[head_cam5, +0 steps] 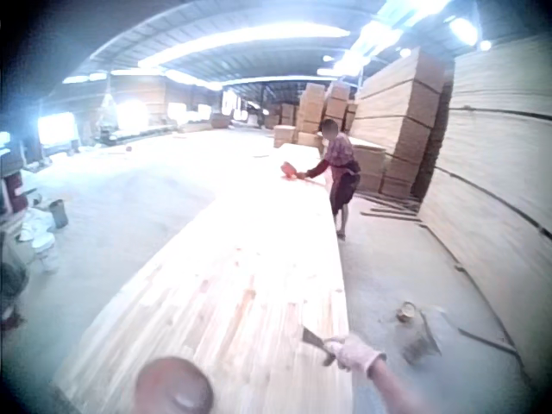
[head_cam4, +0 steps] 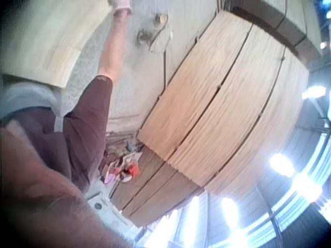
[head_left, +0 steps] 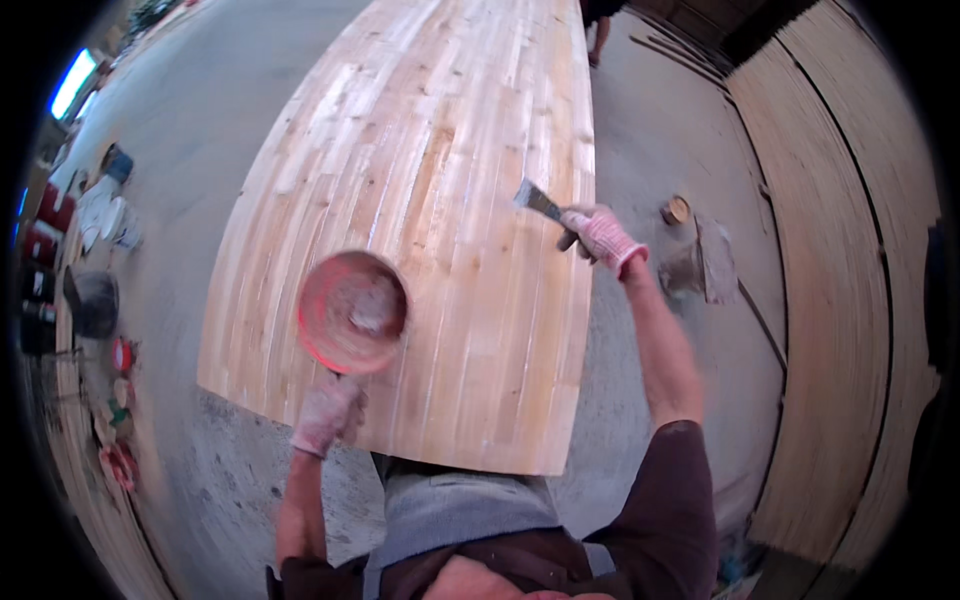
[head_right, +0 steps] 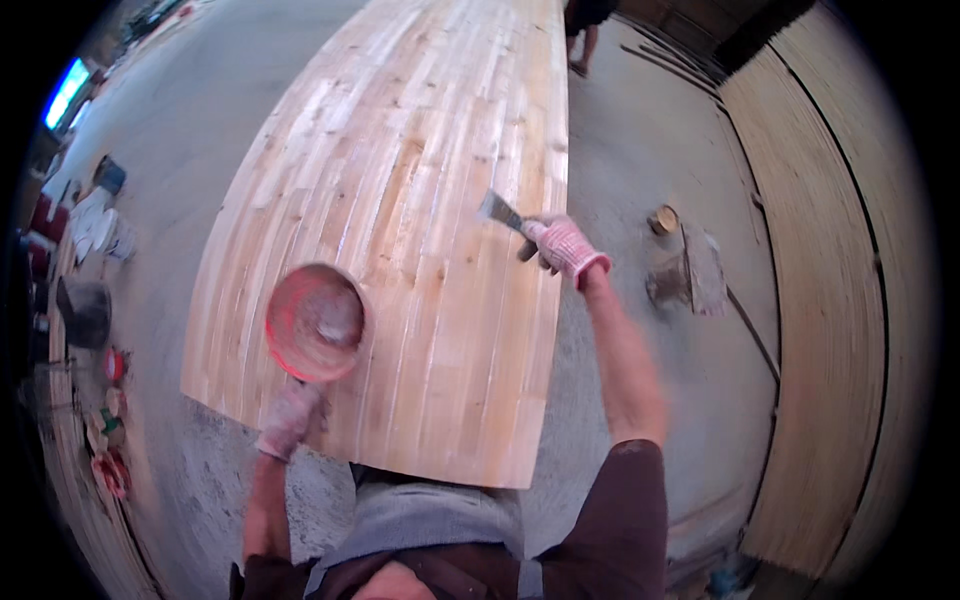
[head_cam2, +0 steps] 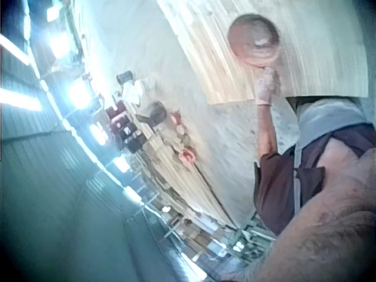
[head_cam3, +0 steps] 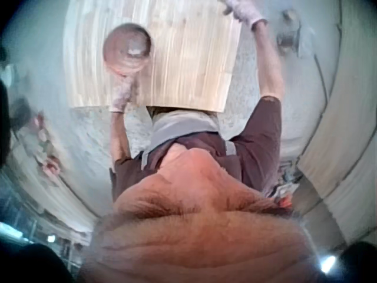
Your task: The person applies a white substance to the edges of wooden planks using a brush and a putty knife. They then place the planks onto a curved metal frame to form a panel. Later, the person applies the substance to a large flat wooden board and stacks it with others.
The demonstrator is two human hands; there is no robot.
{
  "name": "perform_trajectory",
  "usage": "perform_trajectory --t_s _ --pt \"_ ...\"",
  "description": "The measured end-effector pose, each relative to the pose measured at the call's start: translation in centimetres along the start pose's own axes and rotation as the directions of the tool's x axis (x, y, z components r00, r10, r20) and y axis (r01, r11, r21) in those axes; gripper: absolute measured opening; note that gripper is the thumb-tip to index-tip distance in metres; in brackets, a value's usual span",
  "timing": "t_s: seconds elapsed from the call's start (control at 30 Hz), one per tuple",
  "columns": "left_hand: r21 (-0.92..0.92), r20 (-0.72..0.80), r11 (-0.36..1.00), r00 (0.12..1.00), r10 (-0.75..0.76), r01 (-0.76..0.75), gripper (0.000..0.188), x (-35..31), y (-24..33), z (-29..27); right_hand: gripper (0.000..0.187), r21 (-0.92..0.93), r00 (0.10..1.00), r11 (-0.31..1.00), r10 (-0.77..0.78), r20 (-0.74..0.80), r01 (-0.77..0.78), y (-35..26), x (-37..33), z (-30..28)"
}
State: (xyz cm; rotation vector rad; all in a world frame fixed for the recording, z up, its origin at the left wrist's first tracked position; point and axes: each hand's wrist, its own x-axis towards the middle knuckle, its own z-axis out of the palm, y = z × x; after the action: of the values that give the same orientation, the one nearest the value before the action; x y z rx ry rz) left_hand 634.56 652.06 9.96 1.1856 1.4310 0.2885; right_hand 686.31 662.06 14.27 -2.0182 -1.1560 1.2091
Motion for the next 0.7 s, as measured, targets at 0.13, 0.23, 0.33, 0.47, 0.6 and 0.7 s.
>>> perform_trajectory --t_s 0.13,0.23,0.33,0.47,0.6,0.7 --pt "-0.174 -0.09 0.971 0.979 -0.184 0.167 0.041 -5.7 1.7 9.5 0.025 0.409 0.968 0.878 0.205 0.148 -0.248 9.0 4.2 0.3" --pt "-0.168 -0.092 0.976 0.984 -0.153 0.136 0.043 -6.9 -0.6 11.7 0.023 0.403 0.938 0.85 0.277 0.207 -0.34 9.7 4.9 0.0" --pt "-0.223 -0.175 0.968 0.972 -0.159 0.118 0.045 -7.3 -1.3 13.2 0.025 0.302 0.944 0.898 0.279 0.175 -0.321 9.8 4.1 -1.2" --pt "-0.206 -0.208 0.971 0.964 -0.166 0.123 0.047 -7.8 0.7 13.9 0.028 -0.005 0.99 0.993 0.121 0.066 -0.121 6.8 3.4 -4.9" --pt "-0.256 -0.182 0.95 0.956 -0.232 0.181 0.045 -7.9 0.9 15.2 0.025 -0.493 0.962 0.836 -0.273 0.011 0.242 0.3 2.8 -3.8" --pt "-0.152 -0.268 0.988 0.96 -0.078 0.038 0.046 -7.6 1.0 16.3 0.025 -0.861 0.818 0.256 -0.51 0.266 0.439 0.2 4.3 -1.8"
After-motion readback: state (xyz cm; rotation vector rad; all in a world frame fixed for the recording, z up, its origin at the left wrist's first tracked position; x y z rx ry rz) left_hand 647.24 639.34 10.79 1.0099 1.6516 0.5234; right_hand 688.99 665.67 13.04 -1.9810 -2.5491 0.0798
